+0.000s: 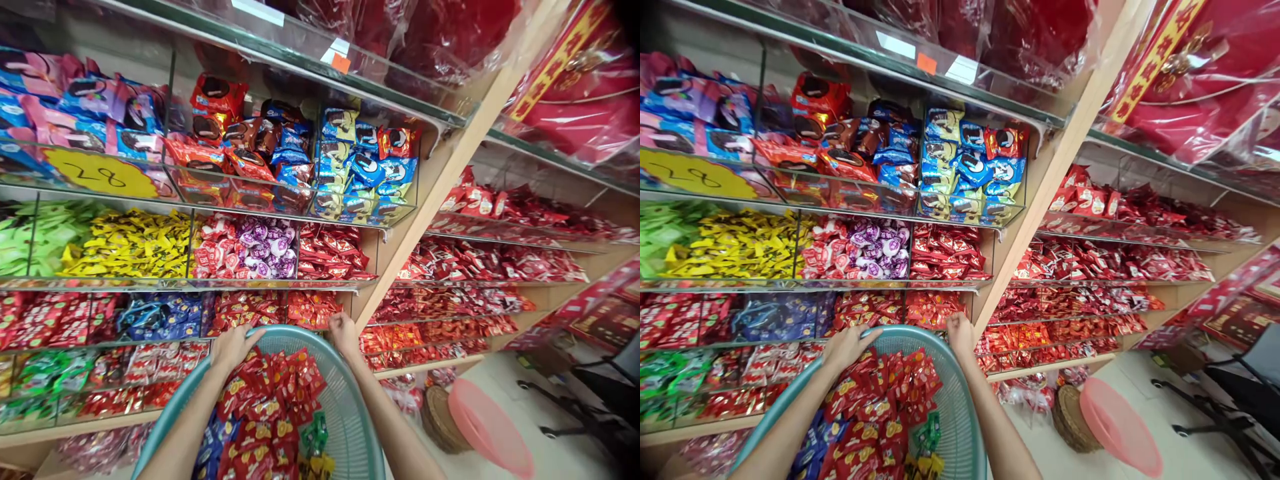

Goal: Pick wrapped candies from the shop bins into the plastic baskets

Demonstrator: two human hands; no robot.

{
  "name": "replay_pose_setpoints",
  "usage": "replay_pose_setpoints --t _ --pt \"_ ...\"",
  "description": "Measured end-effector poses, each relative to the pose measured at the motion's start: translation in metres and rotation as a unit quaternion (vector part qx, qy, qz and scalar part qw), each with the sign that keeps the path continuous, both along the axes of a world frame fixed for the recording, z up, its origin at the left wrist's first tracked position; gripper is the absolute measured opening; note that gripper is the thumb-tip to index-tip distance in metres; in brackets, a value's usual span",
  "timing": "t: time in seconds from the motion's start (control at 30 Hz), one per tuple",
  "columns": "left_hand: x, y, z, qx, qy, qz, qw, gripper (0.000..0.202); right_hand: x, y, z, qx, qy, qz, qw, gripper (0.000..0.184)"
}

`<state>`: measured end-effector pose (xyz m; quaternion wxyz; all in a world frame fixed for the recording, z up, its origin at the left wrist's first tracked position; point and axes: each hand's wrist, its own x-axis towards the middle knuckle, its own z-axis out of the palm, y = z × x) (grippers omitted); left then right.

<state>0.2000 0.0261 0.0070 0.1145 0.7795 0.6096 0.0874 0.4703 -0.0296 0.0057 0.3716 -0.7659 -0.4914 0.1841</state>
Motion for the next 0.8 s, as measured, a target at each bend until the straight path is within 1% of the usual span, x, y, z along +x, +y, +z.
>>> replay_pose_setpoints --t 0.07,0.17,0.3,0.4,0.53,0.67,0.8 --pt "0.000 0.001 -0.001 0.008 -0.001 -0.002 1.000 0.064 0.005 0.009 -0.001 -0.006 -0.057 -0.036 0.998 0.020" --pt "0.001 0.000 -0.002 0.011 -0.002 0.001 1.000 0.065 0.001 0.018 -0.004 -0.035 -0.126 -0.071 0.989 0.029" --pt "0.004 -0.001 -0.001 0.005 0.007 0.009 1.000 0.064 -0.010 0.029 -0.002 -0.080 -0.175 -0.082 0.978 0.041" --pt "0.005 -0.002 0.000 0.004 0.012 0.011 1.000 0.063 -0.013 0.035 0.000 -0.107 -0.193 -0.081 0.972 0.046" --pt "0.005 -0.002 0.000 0.007 0.017 0.010 1.000 0.065 -0.014 0.039 -0.001 -0.128 -0.199 -0.074 0.969 0.043" --pt "0.005 -0.002 -0.001 0.007 0.008 0.010 1.000 0.064 -0.012 0.038 0.000 -0.125 -0.201 -0.067 0.969 0.034" --pt "0.005 -0.002 -0.001 0.008 0.007 0.014 1.000 0.065 -0.008 0.033 0.008 -0.114 -0.203 -0.058 0.971 0.030"
